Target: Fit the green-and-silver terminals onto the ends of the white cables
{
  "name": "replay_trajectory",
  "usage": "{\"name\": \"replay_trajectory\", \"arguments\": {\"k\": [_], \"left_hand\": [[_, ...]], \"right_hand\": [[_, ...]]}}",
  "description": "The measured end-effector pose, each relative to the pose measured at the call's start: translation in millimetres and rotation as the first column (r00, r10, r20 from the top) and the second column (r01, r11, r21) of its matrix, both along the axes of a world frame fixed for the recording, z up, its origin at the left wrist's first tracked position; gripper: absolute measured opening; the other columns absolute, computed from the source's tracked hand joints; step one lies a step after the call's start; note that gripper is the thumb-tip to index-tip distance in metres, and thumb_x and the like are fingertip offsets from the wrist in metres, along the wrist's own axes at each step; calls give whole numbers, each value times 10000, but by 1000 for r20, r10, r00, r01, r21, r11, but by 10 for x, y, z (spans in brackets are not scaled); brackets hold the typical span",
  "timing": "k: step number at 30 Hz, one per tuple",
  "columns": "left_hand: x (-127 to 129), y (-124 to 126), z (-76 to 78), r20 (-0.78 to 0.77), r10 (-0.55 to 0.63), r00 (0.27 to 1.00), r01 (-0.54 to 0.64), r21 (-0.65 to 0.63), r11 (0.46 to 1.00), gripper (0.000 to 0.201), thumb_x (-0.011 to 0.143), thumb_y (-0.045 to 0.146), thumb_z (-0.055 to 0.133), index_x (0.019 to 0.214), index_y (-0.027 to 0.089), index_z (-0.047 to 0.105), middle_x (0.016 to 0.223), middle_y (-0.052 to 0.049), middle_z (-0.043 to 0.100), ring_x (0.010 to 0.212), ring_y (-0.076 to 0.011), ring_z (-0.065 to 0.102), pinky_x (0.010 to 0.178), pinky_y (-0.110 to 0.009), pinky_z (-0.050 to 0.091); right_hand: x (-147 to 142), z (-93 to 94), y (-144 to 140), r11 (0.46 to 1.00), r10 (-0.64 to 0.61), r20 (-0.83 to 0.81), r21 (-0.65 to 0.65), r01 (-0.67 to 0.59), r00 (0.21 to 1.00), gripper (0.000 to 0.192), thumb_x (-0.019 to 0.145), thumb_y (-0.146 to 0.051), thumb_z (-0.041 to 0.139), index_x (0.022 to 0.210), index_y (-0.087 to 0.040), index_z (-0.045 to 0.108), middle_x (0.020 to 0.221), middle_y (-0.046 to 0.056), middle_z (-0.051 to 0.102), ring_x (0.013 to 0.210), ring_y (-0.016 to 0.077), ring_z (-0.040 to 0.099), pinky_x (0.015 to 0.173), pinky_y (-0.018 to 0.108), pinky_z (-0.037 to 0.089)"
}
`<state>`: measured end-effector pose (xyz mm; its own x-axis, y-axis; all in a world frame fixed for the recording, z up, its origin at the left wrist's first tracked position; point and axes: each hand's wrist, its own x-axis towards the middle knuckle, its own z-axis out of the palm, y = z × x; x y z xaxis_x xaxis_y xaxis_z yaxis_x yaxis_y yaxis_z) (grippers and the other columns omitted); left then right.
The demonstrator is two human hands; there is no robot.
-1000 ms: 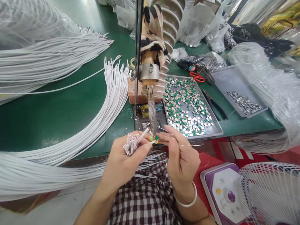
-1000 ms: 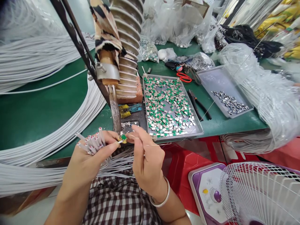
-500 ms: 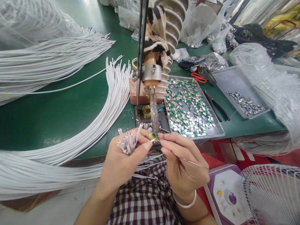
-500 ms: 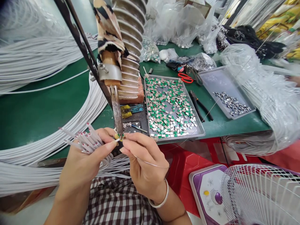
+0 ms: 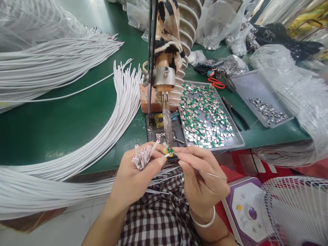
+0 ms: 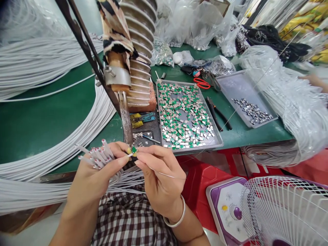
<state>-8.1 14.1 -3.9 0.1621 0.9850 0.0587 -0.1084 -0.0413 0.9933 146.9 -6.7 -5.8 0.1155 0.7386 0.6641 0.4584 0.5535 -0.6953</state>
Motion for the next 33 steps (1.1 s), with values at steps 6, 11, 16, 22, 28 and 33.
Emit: {"name": "replay_trajectory", "arguments": {"k": [6, 11, 16, 22, 28, 33], "left_hand": [[12, 11, 28, 23, 19, 1000, -20, 5, 1000, 201, 892, 136, 656, 711, 216, 690, 838, 12, 714, 695, -134, 633, 631, -241, 495], [19, -6, 23, 77, 20, 997, -20, 1, 1000, 209, 916, 115, 644, 760, 242, 701, 858, 45, 700, 690, -104, 599, 627, -212, 473], [-13, -36, -14, 112, 0, 994, 1, -10, 1000, 209, 929, 106, 635, 805, 261, 699, 884, 68, 695, 835, -97, 632, 774, -174, 495], [-12, -35, -33, -16, -19, 1000, 20, 69, 997, 229, 924, 80, 612, 787, 253, 673, 879, 71, 694, 786, -86, 626, 732, -172, 486], [38, -67, 32, -161, -7, 987, 28, 130, 991, 205, 904, 71, 612, 771, 224, 648, 844, 43, 702, 764, -103, 632, 696, -196, 483], [6, -156, -38, -168, -24, 985, 43, 110, 993, 197, 973, 165, 599, 828, 243, 708, 806, 27, 727, 875, -128, 673, 739, -189, 496]], "right_hand": [[-22, -4, 17, 999, -7, 13, 36, 7, 1000, 352, 904, -68, 676, 1171, -288, 739, 1056, 46, 727, 928, 179, 757, 778, 332, 677], [-23, 23, 16, 999, 25, 20, 40, -26, 999, 377, 892, -30, 676, 1180, -267, 737, 1097, 45, 717, 971, 168, 749, 829, 314, 668], [-13, 40, -7, 998, 58, -2, 18, -58, 998, 279, 907, -70, 669, 1135, -214, 742, 1053, 57, 738, 941, 175, 754, 825, 330, 666], [12, 6, -17, 996, 82, -46, -31, -83, 996, 279, 916, -41, 610, 1108, -204, 730, 985, 41, 770, 918, 162, 744, 810, 308, 643], [-15, -7, 3, 983, 11, -100, -182, -29, 995, 287, 897, -18, 628, 1069, -226, 728, 959, 6, 778, 880, 124, 719, 829, 263, 602], [4, -3, -37, 969, 30, -277, -227, -96, 960, 259, 864, -12, 674, 966, -240, 742, 869, -16, 757, 809, 130, 705, 753, 272, 581]]}}
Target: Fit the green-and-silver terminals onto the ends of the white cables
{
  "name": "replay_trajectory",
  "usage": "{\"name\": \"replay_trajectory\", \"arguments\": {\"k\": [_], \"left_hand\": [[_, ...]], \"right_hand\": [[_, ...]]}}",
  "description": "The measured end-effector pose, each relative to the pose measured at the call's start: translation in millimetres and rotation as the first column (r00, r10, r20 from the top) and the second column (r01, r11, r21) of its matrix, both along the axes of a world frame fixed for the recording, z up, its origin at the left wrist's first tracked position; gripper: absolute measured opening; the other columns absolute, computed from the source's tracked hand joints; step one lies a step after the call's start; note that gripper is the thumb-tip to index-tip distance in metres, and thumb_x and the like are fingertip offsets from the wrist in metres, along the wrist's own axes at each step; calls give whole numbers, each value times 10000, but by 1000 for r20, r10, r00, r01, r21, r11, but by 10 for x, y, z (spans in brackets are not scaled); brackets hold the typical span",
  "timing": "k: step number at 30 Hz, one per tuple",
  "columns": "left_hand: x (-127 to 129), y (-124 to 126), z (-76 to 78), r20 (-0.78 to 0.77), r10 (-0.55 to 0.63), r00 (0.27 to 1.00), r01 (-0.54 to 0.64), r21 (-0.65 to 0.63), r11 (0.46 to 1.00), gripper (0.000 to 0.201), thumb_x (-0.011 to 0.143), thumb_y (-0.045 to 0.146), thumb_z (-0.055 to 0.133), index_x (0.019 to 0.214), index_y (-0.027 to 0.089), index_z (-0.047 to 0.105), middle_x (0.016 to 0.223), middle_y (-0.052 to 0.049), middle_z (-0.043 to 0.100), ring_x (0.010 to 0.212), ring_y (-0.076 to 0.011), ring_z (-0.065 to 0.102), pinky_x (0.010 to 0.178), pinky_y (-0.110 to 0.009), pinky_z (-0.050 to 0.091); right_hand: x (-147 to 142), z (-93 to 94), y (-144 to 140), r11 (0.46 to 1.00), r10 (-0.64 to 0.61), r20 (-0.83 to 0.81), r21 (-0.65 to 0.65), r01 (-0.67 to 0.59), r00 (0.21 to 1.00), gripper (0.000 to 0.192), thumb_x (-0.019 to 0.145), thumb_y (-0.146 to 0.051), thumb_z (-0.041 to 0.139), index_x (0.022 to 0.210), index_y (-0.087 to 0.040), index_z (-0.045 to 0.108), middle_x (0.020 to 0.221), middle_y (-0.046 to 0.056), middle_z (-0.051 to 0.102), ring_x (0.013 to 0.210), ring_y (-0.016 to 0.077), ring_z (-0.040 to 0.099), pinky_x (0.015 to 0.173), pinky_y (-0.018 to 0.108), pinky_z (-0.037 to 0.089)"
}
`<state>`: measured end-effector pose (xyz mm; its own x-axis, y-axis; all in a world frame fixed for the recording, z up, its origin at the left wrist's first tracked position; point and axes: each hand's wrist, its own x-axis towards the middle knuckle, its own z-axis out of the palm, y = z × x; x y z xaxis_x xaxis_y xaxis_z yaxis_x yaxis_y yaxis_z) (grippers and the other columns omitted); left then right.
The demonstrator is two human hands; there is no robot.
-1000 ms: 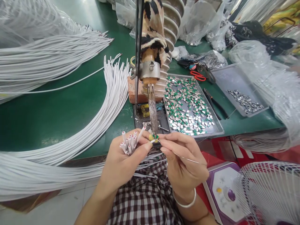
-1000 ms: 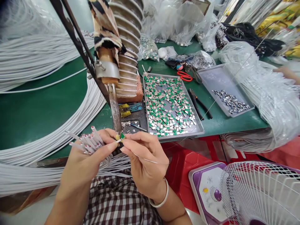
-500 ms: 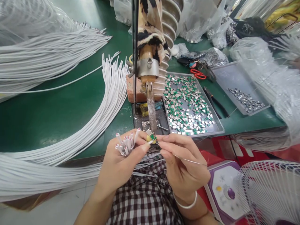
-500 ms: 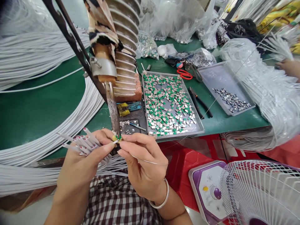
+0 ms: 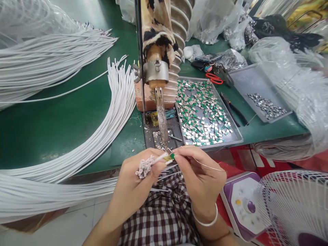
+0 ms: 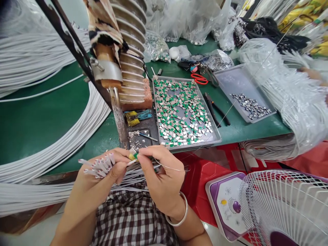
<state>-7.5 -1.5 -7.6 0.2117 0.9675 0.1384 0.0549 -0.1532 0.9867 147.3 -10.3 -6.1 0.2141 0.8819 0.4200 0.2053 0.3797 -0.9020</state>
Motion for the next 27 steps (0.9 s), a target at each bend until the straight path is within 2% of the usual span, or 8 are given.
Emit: {"name": "replay_trajectory", "arguments": {"k": [3, 4, 6, 9, 11, 14, 19, 27], "left_hand": [[-49, -64, -104, 163, 163, 973, -159, -40, 987, 243, 1030, 238, 530, 913, 270, 739, 854, 9, 741, 960, -153, 671, 809, -221, 520], [-61, -78, -128, 203, 177, 963, -173, -39, 984, 245, 1038, 253, 514, 943, 270, 740, 889, 6, 739, 887, -144, 667, 783, -226, 523], [-66, -88, -143, 175, 91, 980, -92, -2, 996, 221, 1030, 269, 534, 948, 253, 738, 900, 1, 724, 764, -126, 636, 712, -220, 504], [-24, -70, -93, -24, -177, 984, 177, 22, 984, 171, 1003, 273, 584, 928, 223, 729, 824, 0, 690, 727, -127, 619, 659, -220, 465], [18, -55, -49, -65, -232, 971, 233, 20, 972, 199, 1016, 289, 558, 924, 218, 720, 793, 5, 661, 703, -123, 598, 634, -221, 449], [58, -51, -17, -33, -137, 990, 139, 64, 988, 234, 1029, 323, 532, 939, 229, 726, 805, 10, 660, 706, -116, 588, 648, -215, 451], [65, -59, -20, 43, 9, 999, -15, 140, 990, 99, 976, 282, 636, 937, 241, 718, 807, 25, 668, 723, -111, 592, 650, -205, 458], [49, -22, -15, -33, 62, 998, -57, 144, 988, 125, 919, 125, 672, 853, 227, 704, 747, 29, 620, 684, -117, 551, 620, -227, 432]], "right_hand": [[56, 26, -28, 998, 54, -44, 19, -53, 998, 260, 854, 8, 639, 937, -225, 719, 852, -6, 718, 827, 151, 689, 758, 306, 565], [77, 42, -33, 997, 70, -29, 30, -69, 997, 259, 847, 13, 628, 929, -219, 708, 844, -4, 701, 835, 153, 674, 770, 314, 554], [114, 86, -39, 993, 110, 43, 45, -112, 993, 246, 830, -1, 643, 953, -207, 698, 856, 5, 683, 862, 161, 643, 802, 332, 533], [148, 171, -37, 977, 182, 174, 79, -198, 968, 252, 814, -38, 695, 1022, -179, 704, 889, 28, 699, 874, 171, 621, 814, 348, 523], [153, 220, -31, 970, 205, 243, 81, -231, 948, 219, 826, -27, 685, 993, -167, 713, 863, 32, 715, 842, 161, 616, 787, 333, 524], [136, 236, -20, 966, 225, 296, 58, -253, 928, 162, 852, -22, 674, 921, -162, 719, 811, 29, 736, 781, 142, 622, 740, 300, 520], [95, 149, -20, 983, 161, 169, 62, -173, 973, 178, 825, -34, 744, 914, -189, 751, 783, 14, 760, 725, 132, 647, 713, 289, 509], [117, 169, -24, 976, 213, 105, -65, -207, 971, 303, 855, -41, 678, 1000, -278, 798, 774, -10, 776, 697, 133, 645, 681, 291, 505]]}}
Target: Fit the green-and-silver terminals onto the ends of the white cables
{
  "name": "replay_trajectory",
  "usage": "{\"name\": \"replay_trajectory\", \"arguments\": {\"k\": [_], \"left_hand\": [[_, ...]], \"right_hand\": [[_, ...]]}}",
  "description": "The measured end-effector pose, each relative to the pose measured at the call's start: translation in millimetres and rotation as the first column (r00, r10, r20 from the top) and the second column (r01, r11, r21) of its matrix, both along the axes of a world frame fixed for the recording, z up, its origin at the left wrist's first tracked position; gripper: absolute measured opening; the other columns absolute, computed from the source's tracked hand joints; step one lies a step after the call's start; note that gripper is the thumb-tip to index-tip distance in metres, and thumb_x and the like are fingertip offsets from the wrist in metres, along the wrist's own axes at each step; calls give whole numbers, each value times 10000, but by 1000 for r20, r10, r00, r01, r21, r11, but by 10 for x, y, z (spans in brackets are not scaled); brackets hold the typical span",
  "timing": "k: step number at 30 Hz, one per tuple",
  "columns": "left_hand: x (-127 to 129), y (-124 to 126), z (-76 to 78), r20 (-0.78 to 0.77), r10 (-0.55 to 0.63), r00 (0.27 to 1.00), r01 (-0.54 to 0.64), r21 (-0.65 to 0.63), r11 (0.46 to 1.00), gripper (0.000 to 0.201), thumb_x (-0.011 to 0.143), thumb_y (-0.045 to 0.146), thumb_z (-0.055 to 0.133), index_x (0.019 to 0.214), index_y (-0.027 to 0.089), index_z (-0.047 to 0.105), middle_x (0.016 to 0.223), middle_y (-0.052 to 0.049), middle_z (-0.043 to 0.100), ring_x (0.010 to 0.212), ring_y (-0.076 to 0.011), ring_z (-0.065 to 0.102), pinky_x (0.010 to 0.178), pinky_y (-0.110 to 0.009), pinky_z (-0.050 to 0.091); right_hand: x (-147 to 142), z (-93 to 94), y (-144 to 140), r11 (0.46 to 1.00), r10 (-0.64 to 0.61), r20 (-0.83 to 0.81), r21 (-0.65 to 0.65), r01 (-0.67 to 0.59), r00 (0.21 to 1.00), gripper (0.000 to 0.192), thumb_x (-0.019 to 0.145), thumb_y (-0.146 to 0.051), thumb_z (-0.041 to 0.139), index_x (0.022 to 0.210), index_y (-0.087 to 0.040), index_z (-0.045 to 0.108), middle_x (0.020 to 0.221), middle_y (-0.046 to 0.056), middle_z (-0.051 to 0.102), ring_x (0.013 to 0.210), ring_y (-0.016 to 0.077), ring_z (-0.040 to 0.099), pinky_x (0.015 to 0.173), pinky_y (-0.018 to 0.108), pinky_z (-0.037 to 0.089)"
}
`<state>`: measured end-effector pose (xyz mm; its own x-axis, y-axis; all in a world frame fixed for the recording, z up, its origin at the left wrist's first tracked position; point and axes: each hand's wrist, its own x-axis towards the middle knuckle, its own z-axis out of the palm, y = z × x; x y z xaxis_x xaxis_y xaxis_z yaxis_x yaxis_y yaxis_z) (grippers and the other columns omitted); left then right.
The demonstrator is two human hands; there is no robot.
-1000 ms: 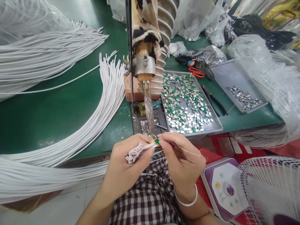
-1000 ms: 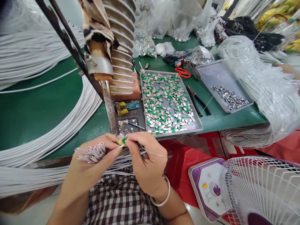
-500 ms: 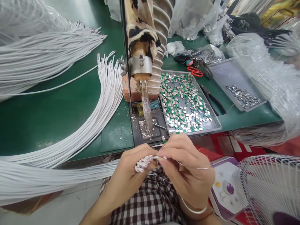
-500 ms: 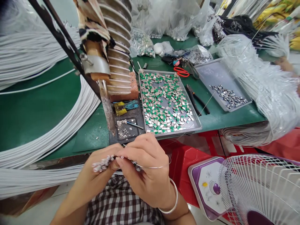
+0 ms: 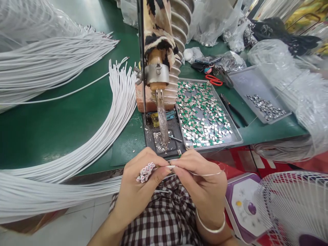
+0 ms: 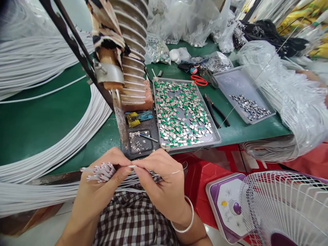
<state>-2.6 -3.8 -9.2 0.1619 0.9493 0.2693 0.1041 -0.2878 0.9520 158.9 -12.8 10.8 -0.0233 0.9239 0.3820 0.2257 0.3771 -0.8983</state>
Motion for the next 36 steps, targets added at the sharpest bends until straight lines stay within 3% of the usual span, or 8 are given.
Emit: {"name": "replay_trajectory", "arguments": {"k": [9, 12, 15, 18, 25, 29, 31, 36], "left_hand": [[2, 16, -36, 31, -8, 999, 9, -23, 1000, 88, 857, 167, 754, 802, 233, 737, 710, 17, 615, 630, -132, 558, 564, -246, 418], [-46, 27, -78, 53, -20, 998, 24, -64, 998, 93, 907, 206, 698, 824, 235, 730, 734, 4, 606, 657, -145, 555, 592, -258, 428], [-76, 39, -133, 74, -34, 997, 41, -104, 994, 141, 953, 252, 638, 845, 227, 725, 784, -20, 614, 721, -166, 568, 639, -271, 446], [-61, 44, -166, 73, -79, 994, 87, -112, 990, 146, 961, 259, 630, 877, 231, 746, 834, -31, 645, 793, -176, 606, 703, -274, 474], [9, 42, -128, 68, 21, 997, -6, -209, 978, 153, 968, 251, 610, 869, 215, 721, 972, -57, 752, 957, -207, 697, 859, -310, 531], [39, 56, -63, 43, 52, 998, -40, -241, 970, 141, 959, 246, 618, 845, 209, 691, 983, -52, 775, 924, -193, 715, 814, -287, 535], [50, 64, -36, 43, 53, 998, -42, -236, 971, 143, 948, 242, 628, 825, 202, 691, 973, -55, 784, 889, -190, 720, 773, -278, 537], [69, 91, 0, 78, 84, 993, -66, -209, 976, 142, 903, 176, 655, 773, 211, 701, 867, -9, 780, 798, -152, 725, 723, -232, 544]], "right_hand": [[75, 15, 66, 952, 151, -95, -254, -170, 984, 226, 864, -109, 548, 734, -193, 713, 633, -18, 627, 592, 118, 548, 555, 252, 430], [209, -24, 202, 987, -55, 182, -137, 81, 982, 227, 927, -149, 524, 812, -196, 714, 735, 9, 692, 682, 148, 615, 646, 288, 472], [381, -119, 414, 902, -404, 576, 122, 414, 711, 175, 940, -231, 566, 918, -179, 731, 918, 93, 745, 884, 252, 636, 796, 400, 485], [506, -210, 592, 891, -367, 759, 121, 437, 538, 149, 901, -299, 662, 911, -170, 735, 926, 122, 733, 920, 299, 626, 778, 423, 483], [424, -173, 519, 869, -469, 483, 103, 484, 739, 92, 874, -196, 672, 783, -199, 655, 727, 9, 706, 641, 174, 652, 625, 314, 492], [202, -85, 290, 983, -173, 237, -16, 182, 956, 139, 929, -158, 588, 972, -217, 707, 748, -10, 720, 606, 129, 665, 570, 257, 535], [101, -65, 214, 996, -87, 186, -20, 92, 979, 161, 935, -161, 593, 1007, -220, 725, 796, 8, 747, 655, 135, 689, 591, 259, 565], [-6, -89, 181, 996, -85, 132, -21, 89, 988, 132, 931, -163, 624, 949, -211, 746, 843, 28, 780, 743, 157, 731, 659, 280, 604]]}}
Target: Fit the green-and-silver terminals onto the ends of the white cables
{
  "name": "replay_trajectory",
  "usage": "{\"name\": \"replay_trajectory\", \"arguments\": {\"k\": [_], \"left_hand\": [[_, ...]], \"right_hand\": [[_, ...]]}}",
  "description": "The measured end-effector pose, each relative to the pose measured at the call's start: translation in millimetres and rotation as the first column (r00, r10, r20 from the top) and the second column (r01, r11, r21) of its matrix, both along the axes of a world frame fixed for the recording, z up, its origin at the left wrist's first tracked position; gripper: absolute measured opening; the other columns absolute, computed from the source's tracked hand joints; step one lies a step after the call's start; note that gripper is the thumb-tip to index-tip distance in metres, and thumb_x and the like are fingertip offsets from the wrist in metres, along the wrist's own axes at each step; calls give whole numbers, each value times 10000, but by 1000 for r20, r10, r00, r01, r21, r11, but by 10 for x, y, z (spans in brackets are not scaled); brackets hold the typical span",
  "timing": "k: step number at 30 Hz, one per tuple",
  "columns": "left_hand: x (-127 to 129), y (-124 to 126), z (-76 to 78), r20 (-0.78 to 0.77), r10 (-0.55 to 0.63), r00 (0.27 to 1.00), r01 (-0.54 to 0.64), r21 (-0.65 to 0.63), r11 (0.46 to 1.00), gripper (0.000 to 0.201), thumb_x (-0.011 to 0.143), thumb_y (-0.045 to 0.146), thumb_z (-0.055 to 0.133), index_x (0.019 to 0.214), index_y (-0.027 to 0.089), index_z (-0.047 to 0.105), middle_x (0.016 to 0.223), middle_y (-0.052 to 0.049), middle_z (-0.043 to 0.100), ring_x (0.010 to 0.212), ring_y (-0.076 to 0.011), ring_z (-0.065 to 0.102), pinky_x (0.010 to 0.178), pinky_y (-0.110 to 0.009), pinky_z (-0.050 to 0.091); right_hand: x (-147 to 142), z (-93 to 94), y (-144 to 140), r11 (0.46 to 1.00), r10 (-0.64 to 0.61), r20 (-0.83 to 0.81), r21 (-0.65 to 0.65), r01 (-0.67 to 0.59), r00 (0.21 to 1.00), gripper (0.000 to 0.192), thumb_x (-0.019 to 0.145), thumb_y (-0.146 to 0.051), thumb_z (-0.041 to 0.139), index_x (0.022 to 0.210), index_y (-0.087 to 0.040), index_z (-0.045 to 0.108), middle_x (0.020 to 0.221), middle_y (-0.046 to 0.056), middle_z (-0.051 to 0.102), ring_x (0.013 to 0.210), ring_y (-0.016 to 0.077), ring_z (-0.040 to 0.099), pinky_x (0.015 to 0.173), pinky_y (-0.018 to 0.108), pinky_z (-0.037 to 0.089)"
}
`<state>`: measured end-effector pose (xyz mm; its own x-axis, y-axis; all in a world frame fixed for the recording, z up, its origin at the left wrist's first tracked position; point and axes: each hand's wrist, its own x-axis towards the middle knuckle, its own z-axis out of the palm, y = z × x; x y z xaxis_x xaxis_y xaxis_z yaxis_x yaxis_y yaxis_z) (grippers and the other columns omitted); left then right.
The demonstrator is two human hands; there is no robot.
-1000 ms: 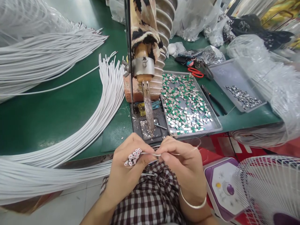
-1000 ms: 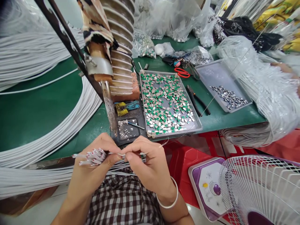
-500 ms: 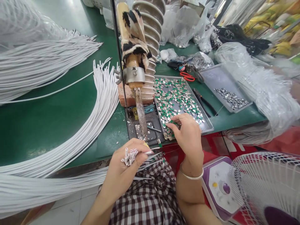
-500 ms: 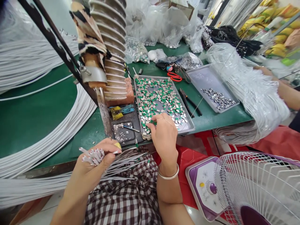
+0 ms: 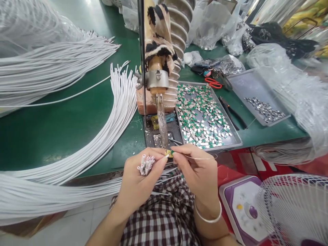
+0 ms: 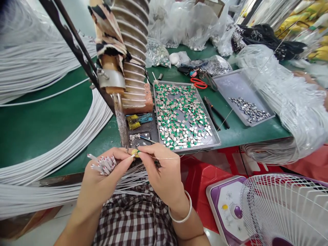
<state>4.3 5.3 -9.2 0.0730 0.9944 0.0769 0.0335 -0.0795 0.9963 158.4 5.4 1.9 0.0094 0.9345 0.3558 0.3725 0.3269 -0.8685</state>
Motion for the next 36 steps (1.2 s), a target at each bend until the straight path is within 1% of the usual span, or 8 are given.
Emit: {"name": "replay_trajectory", "arguments": {"k": [7, 10, 14, 16, 21, 25, 30, 36], "left_hand": [[0, 11, 39, -17, 32, 999, -31, 17, 999, 154, 877, 142, 653, 748, 212, 698, 837, 7, 777, 740, -133, 716, 679, -210, 544], [-11, 11, 46, -33, 23, 999, -22, 36, 999, 164, 884, 140, 636, 743, 206, 688, 852, -6, 778, 726, -145, 705, 656, -231, 536], [-32, 27, 59, -35, 37, 999, -35, 72, 997, 181, 882, 118, 627, 737, 214, 674, 852, 11, 762, 746, -141, 697, 682, -233, 534], [-40, 36, 71, -28, 41, 999, -39, 82, 996, 188, 883, 106, 624, 746, 225, 673, 865, 31, 761, 759, -128, 694, 694, -218, 530], [-48, 61, 105, -25, 44, 999, -41, 86, 995, 197, 887, 94, 620, 757, 234, 670, 871, 55, 755, 716, -104, 672, 649, -198, 509], [-46, 71, 124, -14, 48, 999, -47, 80, 996, 196, 898, 101, 620, 763, 236, 667, 902, 57, 757, 647, -95, 641, 593, -207, 489], [-59, 55, 129, 5, 49, 999, -49, 82, 995, 210, 902, 90, 624, 771, 247, 673, 906, 67, 750, 697, -96, 664, 634, -200, 507], [-92, -2, 78, 11, 17, 1000, -18, 72, 997, 224, 918, 75, 611, 803, 256, 677, 930, 73, 738, 828, -93, 689, 748, -177, 518]], "right_hand": [[-22, -35, -24, 998, 1, -20, 61, 0, 1000, 150, 940, -129, 618, 996, -215, 727, 870, 22, 783, 770, 149, 734, 690, 279, 596], [-29, -30, -48, 993, 11, 31, 121, -14, 999, 196, 951, -112, 585, 1058, -218, 710, 912, 22, 778, 796, 142, 733, 725, 272, 608], [-47, -19, -78, 975, -144, 65, 180, 130, 987, 262, 980, -79, 498, 1031, -225, 710, 976, 24, 777, 801, 124, 748, 740, 241, 622], [-62, -14, -80, 958, -176, 23, 233, 166, 984, 240, 977, -93, 529, 1012, -239, 715, 920, 11, 786, 818, 144, 760, 747, 262, 635], [-99, 10, -61, 921, -125, 22, 374, 108, 992, 176, 951, -133, 619, 1008, -251, 738, 921, 34, 780, 872, 189, 751, 777, 354, 650], [-108, 34, -60, 914, -154, 79, 391, 111, 985, 211, 938, -104, 629, 1043, -249, 741, 986, 46, 760, 884, 174, 738, 783, 341, 647], [-110, 63, -81, 917, -136, 115, 389, 81, 984, 264, 916, -60, 640, 1060, -259, 738, 1002, 33, 755, 914, 169, 733, 803, 331, 643], [-89, 60, -121, 949, -17, -13, 316, 20, 1000, 182, 947, -104, 600, 1042, -195, 726, 1004, 60, 728, 959, 166, 710, 818, 311, 609]]}}
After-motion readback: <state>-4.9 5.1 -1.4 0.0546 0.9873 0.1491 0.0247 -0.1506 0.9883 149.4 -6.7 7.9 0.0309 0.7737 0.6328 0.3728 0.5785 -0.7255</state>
